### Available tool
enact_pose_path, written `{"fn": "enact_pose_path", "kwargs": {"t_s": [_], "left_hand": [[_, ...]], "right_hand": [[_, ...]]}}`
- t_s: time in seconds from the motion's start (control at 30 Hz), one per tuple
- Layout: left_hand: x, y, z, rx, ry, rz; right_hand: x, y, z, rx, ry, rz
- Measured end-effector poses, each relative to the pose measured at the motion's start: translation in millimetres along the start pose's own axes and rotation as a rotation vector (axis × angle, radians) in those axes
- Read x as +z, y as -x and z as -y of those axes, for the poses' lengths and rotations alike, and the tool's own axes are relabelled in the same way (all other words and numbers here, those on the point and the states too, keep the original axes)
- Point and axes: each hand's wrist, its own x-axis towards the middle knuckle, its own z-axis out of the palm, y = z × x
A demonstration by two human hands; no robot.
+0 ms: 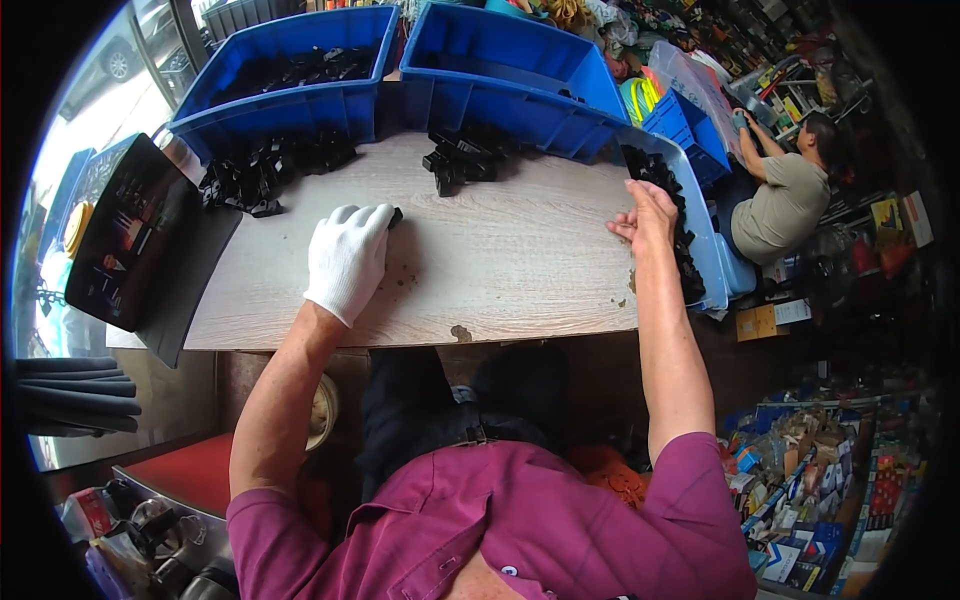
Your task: Sorting and inspecting small black plastic components at a workshop bench.
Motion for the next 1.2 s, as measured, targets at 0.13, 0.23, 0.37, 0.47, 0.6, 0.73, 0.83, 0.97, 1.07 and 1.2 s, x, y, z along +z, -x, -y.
{"fn": "enact_pose_path", "kwargs": {"t_s": [0.13,0.23,0.37,0.47,0.6,0.73,0.83,0.97,1.07,1.2], "left_hand": [[3,-3,1,0.012,0.044,-0.035],[2,-4,1,0.000,0.061,-0.037],[0,-7,0,-0.023,0.076,0.014],[-1,-6,0,-0.039,0.092,0.014],[1,-6,2,-0.023,0.100,-0.017],[4,-6,3,-0.010,0.105,-0.058],[1,-5,2,-0.026,0.098,-0.025],[1,-4,2,-0.015,0.099,-0.049],[1,-3,2,-0.018,0.103,-0.065],[0,-3,1,-0.033,0.103,-0.046]], "right_hand": [[58,18,4,-0.021,0.121,0.236],[93,25,3,-0.073,0.200,0.353],[123,19,2,-0.162,0.305,0.342],[134,16,0,-0.173,0.390,0.319],[132,8,-8,-0.200,0.472,0.334],[119,8,-16,-0.178,0.397,0.370],[108,22,-18,-0.102,0.361,0.432],[102,36,-21,-0.138,0.302,0.392],[108,41,-20,-0.200,0.299,0.308],[109,30,-16,-0.145,0.466,0.347]]}}
